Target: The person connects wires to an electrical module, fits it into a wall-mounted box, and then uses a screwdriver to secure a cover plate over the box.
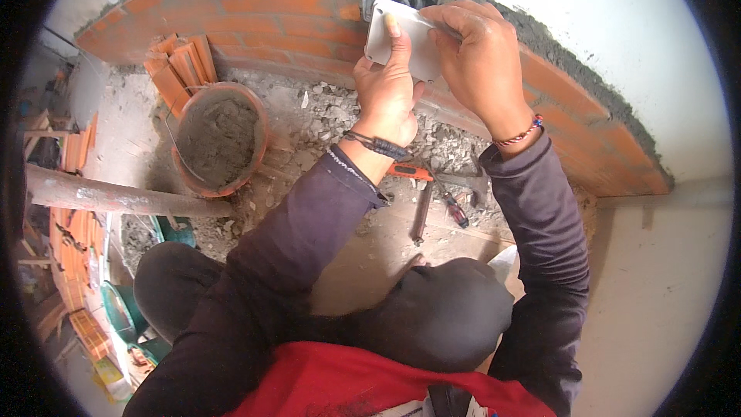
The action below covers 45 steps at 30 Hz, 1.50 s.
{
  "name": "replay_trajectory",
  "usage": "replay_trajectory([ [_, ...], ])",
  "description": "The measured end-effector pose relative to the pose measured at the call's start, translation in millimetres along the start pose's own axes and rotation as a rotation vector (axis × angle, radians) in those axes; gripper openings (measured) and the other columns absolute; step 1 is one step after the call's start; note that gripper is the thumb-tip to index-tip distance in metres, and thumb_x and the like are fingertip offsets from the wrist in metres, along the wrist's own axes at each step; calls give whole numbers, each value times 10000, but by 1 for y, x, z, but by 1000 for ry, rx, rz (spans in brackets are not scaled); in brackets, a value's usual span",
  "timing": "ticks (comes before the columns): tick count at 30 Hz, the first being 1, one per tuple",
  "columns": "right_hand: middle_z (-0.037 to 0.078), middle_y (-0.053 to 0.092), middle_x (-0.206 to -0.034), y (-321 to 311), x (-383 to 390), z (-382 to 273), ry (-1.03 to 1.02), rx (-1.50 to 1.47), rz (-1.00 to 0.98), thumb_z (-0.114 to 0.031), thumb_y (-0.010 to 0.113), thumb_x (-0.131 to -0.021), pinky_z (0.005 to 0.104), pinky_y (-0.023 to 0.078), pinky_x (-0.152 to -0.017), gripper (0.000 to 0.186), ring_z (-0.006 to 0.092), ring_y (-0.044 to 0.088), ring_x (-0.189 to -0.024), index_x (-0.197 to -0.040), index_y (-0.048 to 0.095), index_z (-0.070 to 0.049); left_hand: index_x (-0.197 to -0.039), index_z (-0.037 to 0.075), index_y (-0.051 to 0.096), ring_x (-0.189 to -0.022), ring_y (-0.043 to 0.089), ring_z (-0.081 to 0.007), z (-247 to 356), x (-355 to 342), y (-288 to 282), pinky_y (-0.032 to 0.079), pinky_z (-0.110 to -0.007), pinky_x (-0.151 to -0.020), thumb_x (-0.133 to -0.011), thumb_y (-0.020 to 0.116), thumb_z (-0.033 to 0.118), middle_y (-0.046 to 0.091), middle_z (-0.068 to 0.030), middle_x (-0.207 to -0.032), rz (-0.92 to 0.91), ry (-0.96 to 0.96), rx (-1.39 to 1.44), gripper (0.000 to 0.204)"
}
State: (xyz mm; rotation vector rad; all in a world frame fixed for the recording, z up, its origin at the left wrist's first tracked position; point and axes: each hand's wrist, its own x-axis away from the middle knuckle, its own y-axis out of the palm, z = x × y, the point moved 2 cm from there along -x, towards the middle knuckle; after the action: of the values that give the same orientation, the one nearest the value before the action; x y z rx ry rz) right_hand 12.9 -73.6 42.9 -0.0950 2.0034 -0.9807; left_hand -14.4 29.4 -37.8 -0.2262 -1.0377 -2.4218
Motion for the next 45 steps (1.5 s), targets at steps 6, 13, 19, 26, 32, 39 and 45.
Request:
replay_trajectory([
  [6, 128, 728, -953, 19, -26, -5, -92, 184, -74, -14, 698, -776, 411, 540, -798, 229, 343, 666, -887, -989, 760, -69, -1410, -32, 252, -1232, 515, -231, 8, -28, 9, 460, -354, -1051, -801, 869, 391, 476, -168, -1344, -2, 99, 152, 965],
  [13, 124, 722, -978, 30, -43, -10, -112, 227, -72, -10, 707, -771, 410, 546, -807, 229, 340, 671, -885, -986, 761, -66, -1387, -86, 242, -1203, 539, -272, 19, -44, 21, 512, -361, -1020, -737, 926, 336, 473, -212, -1309, 69, 147, 263, 1034],
  [19, 111, 718, -982, 28, -53, -10, -91, 282, -20, -17, 686, -802, 399, 553, -801, 218, 324, 680, -904, -997, 763, -73, -1355, -133, 251, -1153, 584, -303, 13, -49, 38, 565, -373, -962, -727, 925, 369, 491, -253, -1272, 166, 204, 263, 1049],
  [26, 104, 725, -1016, 32, -37, -8, -138, 335, 47, -9, 685, -803, 403, 554, -828, 215, 322, 678, -938, -998, 761, -62, -1358, -108, 256, -1184, 560, -276, 24, -44, 33, 539, -349, -995, -748, 913, 363, 475, -217, -1302, 179, 117, 159, 1013],
  [32, 105, 721, -1091, 33, -33, -10, -126, 341, 33, 1, 687, -786, 409, 549, -869, 255, 328, 675, -993, -1030, 747, -45, -1307, -162, 322, -1120, 616, -313, 17, -56, 37, 588, -381, -918, -746, 920, 281, 525, -284, -1250, 209, 249, 235, 932],
  [39, 102, 719, -1093, 29, -28, -6, -145, 358, 46, 0, 709, -770, 405, 553, -844, 281, 309, 687, -981, -1045, 734, -49, -1362, -201, 255, -1127, 611, -330, 14, -58, 38, 578, -387, -937, -743, 921, 291, 512, -290, -1262, 204, 246, 215, 1034],
  [45, 91, 736, -1016, 26, -18, 2, 75, 256, 134, -65, 768, -772, 364, 561, -749, 268, 250, 703, -840, -1037, 731, -60, -1336, -141, 326, -1118, 610, -290, 16, -56, 36, 560, -363, -948, -764, 910, 275, 533, -245, -1264, 197, 317, 241, 917],
])
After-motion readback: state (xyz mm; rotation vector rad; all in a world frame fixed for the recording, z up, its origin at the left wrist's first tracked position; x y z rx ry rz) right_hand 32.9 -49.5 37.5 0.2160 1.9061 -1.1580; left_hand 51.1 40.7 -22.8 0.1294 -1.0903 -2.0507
